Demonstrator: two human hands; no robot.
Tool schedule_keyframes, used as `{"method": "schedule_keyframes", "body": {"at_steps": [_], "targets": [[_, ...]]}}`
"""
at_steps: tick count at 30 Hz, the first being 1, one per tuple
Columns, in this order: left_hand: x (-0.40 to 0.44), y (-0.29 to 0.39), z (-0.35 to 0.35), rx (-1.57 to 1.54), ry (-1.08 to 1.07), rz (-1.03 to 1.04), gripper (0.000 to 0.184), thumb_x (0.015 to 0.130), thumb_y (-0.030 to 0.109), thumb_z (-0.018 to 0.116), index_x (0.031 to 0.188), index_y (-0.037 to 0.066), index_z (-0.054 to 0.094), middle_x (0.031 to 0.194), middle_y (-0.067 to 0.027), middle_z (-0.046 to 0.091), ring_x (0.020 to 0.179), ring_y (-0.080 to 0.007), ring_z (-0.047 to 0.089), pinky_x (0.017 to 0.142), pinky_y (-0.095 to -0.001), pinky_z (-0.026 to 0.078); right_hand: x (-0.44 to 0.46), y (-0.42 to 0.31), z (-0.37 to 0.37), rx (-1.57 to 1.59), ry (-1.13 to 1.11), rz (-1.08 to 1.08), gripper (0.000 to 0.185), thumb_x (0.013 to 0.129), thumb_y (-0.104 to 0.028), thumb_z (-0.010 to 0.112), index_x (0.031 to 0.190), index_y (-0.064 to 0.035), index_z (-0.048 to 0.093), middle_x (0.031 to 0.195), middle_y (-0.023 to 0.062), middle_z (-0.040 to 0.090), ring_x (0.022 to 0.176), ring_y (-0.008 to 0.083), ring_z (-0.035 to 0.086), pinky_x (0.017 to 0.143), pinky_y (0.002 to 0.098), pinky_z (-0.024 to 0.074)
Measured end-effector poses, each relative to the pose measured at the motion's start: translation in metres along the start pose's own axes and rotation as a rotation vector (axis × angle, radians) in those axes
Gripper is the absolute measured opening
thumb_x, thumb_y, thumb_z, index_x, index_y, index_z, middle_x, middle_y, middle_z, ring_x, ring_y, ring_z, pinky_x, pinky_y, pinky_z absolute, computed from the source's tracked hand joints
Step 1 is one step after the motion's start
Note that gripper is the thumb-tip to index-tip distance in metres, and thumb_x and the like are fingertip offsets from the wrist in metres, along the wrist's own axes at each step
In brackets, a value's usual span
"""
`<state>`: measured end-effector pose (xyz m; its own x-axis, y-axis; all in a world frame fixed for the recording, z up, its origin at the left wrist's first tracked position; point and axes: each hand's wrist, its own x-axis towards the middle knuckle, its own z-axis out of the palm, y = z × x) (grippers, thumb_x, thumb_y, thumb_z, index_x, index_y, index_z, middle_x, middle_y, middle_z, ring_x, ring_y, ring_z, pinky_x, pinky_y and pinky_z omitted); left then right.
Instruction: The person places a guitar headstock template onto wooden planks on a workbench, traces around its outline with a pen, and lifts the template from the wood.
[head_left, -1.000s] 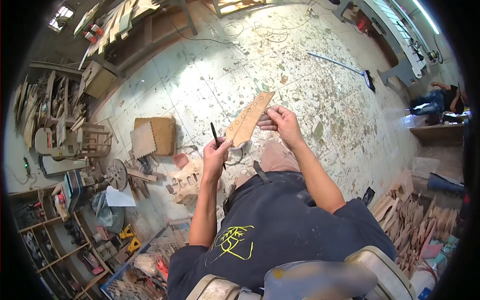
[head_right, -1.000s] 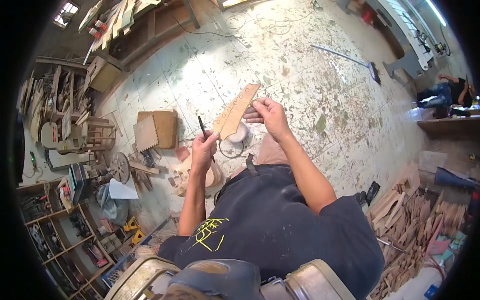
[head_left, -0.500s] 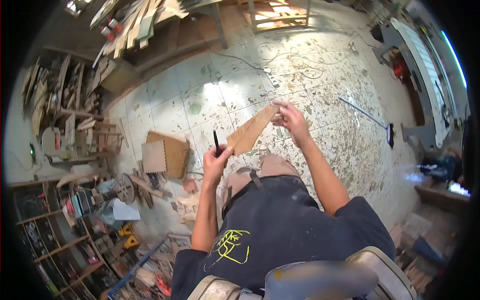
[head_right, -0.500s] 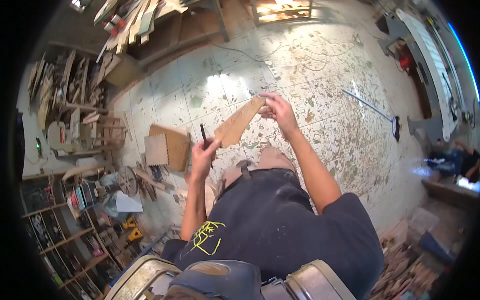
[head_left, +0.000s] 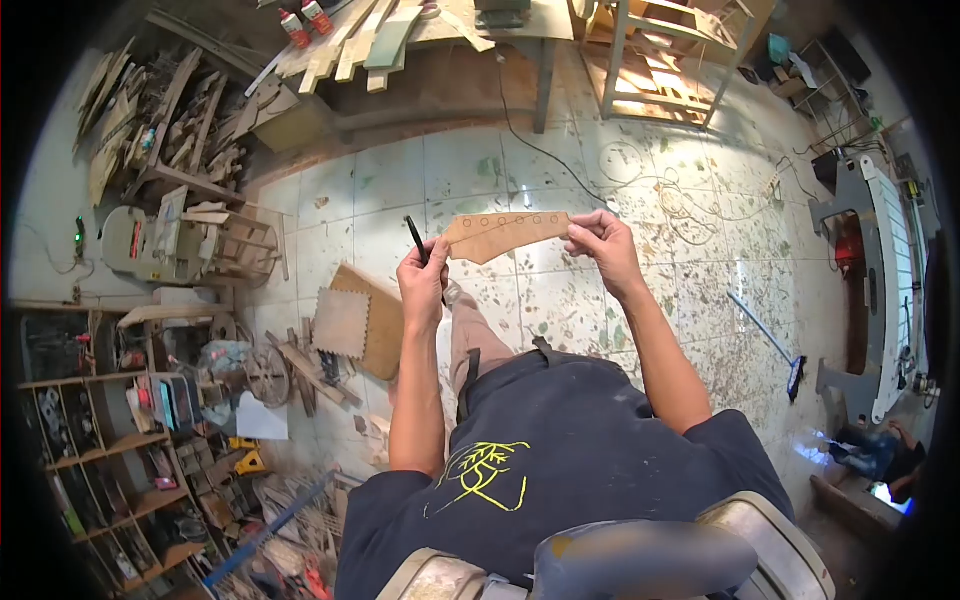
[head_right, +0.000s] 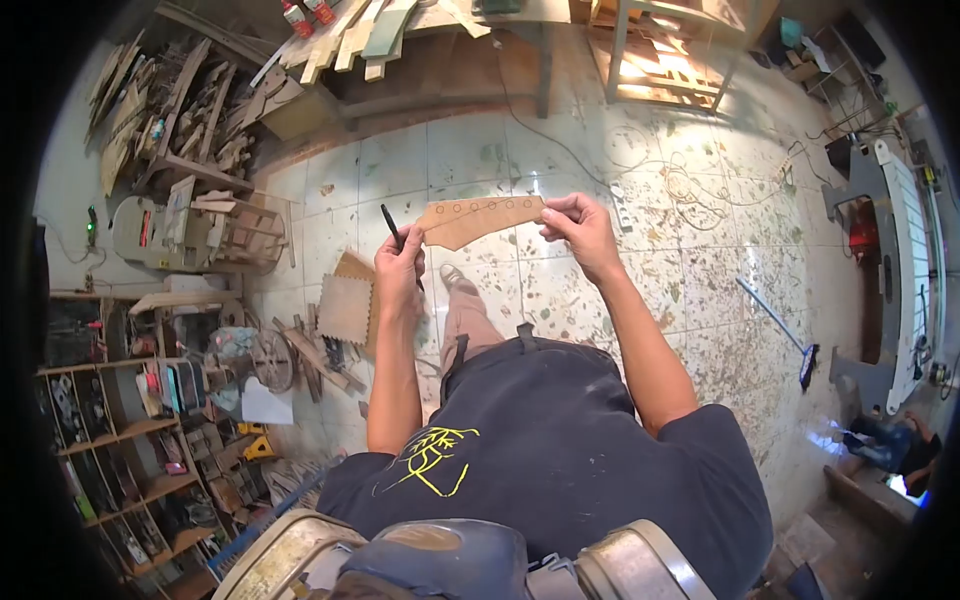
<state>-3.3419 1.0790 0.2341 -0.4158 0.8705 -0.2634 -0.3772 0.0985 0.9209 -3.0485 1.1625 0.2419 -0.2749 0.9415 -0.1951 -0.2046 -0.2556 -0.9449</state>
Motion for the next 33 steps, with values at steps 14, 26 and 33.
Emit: {"method": "schedule_keyframes", "body": {"at_steps": [14,26,33], "targets": [[0.297,0.130,-0.086,0.013,-0.139,-0.065,0.022,0.100,0.025,0.071,0.105,0.004,0.075,0.067,0.0067,0.057,0.050,-0.0013,0.040,0.044,-0.0199,0.025,0.184,-0.004,0.205,0.013,-0.050,0.260,0.028,0.093,-0.015,0.075,0.113,-0.0013,0.061,0.087,0.0128,0.075,0.069,0.0145,0.071,0.063,0.0262,0.0569],[0.513,0.190,-0.106,0.118,-0.048,-0.118,0.027,0.102,0.030,0.067,0.115,0.005,0.069,0.095,-0.0021,0.072,0.060,-0.0024,0.050,0.046,-0.0162,0.031,0.442,0.015,0.281,0.210,-0.028,0.370,0.014,0.098,-0.015,0.068,0.107,-0.0050,0.063,0.094,0.0092,0.072,0.079,0.0134,0.071,0.069,0.0259,0.0586],[0.597,0.202,-0.123,0.173,0.028,-0.250,0.025,0.102,0.027,0.067,0.116,0.005,0.067,0.095,-0.0035,0.070,0.059,-0.0027,0.050,0.045,-0.0160,0.031,0.613,0.072,0.293,0.312,0.067,0.417,0.010,0.095,-0.005,0.070,0.102,-0.0017,0.064,0.089,0.0059,0.069,0.074,0.0126,0.067,0.067,0.0254,0.0603]]}}
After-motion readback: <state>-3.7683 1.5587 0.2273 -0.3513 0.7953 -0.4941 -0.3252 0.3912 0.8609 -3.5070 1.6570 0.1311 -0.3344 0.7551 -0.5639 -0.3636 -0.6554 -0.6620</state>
